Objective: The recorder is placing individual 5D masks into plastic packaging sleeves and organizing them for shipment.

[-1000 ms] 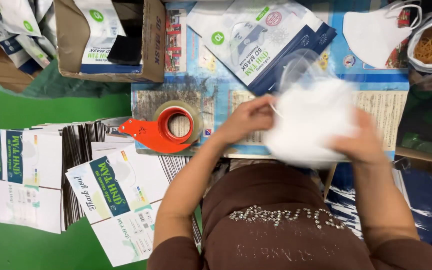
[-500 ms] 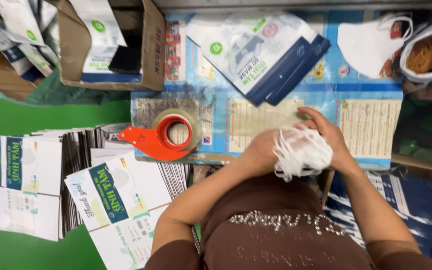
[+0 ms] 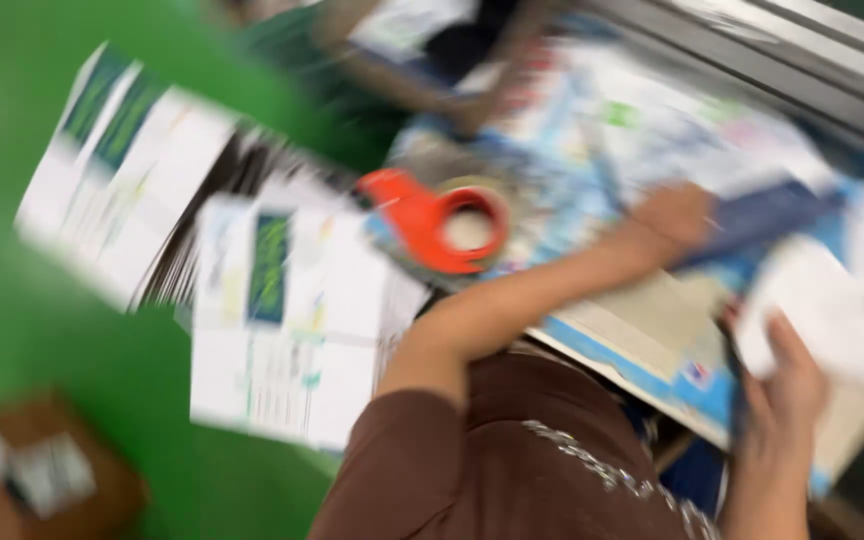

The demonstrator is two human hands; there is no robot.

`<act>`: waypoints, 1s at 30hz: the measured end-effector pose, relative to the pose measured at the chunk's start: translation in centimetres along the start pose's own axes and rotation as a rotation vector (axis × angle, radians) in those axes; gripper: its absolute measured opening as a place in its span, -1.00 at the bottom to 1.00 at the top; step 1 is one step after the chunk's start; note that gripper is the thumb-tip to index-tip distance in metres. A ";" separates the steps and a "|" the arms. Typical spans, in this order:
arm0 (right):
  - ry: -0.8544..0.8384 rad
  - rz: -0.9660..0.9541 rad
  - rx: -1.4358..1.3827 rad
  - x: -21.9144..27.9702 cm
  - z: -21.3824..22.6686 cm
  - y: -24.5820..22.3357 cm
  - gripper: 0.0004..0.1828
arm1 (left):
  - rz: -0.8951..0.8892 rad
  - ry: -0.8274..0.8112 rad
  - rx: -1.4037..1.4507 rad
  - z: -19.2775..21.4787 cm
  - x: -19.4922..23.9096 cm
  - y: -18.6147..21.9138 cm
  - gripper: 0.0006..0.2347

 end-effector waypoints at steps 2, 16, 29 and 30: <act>-0.045 0.012 -0.003 0.0 -0.2 0.4 -0.46 | 0.081 -0.017 -0.076 -2.1 -0.9 -1.2 -0.82; -0.267 0.075 -0.138 -2.3 -4.7 -3.7 -0.36 | -0.089 0.389 -0.229 6.8 -1.2 5.6 -0.96; -0.185 0.262 0.128 0.1 -8.2 -2.6 -0.65 | -0.026 0.366 0.141 14.7 0.1 9.7 -0.94; -0.047 0.124 -0.009 1.1 -8.7 -2.8 -0.69 | -0.066 0.311 0.173 14.2 0.4 10.6 -0.95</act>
Point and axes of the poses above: each hand's wrist, its own x-axis away from the middle knuckle, its own z-axis out of the back of the hand, y = z × x, the point moved 8 cm from there along -x, towards the middle knuckle, and after that the axes turned 2 degrees about -z, right-handed, at the moved point
